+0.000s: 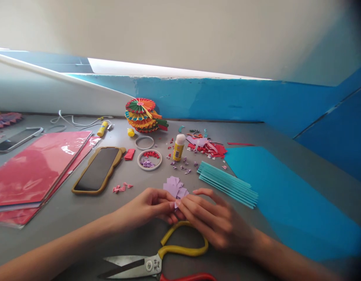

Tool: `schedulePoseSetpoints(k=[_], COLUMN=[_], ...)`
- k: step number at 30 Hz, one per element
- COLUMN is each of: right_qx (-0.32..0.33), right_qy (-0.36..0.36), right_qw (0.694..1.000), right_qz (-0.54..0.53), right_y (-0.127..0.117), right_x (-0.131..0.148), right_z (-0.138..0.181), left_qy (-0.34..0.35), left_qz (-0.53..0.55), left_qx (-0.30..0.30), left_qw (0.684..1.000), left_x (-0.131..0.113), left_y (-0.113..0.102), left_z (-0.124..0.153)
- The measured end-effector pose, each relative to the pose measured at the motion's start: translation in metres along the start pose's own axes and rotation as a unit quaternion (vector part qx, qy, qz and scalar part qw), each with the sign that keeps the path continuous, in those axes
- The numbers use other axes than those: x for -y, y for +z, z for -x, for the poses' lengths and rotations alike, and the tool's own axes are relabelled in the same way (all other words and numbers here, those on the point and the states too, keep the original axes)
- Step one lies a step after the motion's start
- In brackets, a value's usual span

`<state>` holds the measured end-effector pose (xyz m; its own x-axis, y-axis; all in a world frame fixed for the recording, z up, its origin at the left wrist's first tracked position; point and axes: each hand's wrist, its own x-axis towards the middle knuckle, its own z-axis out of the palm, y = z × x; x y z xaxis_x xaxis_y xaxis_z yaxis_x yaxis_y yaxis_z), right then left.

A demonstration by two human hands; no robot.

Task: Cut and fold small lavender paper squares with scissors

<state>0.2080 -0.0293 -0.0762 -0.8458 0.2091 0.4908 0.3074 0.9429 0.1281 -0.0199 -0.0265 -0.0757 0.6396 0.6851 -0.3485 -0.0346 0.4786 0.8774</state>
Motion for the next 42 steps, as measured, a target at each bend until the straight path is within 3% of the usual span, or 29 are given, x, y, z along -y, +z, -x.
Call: schedulePoseSetpoints(k=[17,42], right_qx=[-0.027,-0.008], right_qy=[0.036,-0.029], right_qw=[0.999,0.997], right_qz=[-0.016,0.072], right_y=[-0.0035,-0.005], right_x=[-0.0029,0.0005], right_z=[-0.0021,0.0032], left_qy=[0.044,0.048], left_qz=[-0.073,-0.075], left_qx=[0.003,0.004], left_qw=[0.996,0.996], left_x=[-0.0009,-0.004], left_y=[0.0056,0.0062], left_z=[0.0015,0.0024])
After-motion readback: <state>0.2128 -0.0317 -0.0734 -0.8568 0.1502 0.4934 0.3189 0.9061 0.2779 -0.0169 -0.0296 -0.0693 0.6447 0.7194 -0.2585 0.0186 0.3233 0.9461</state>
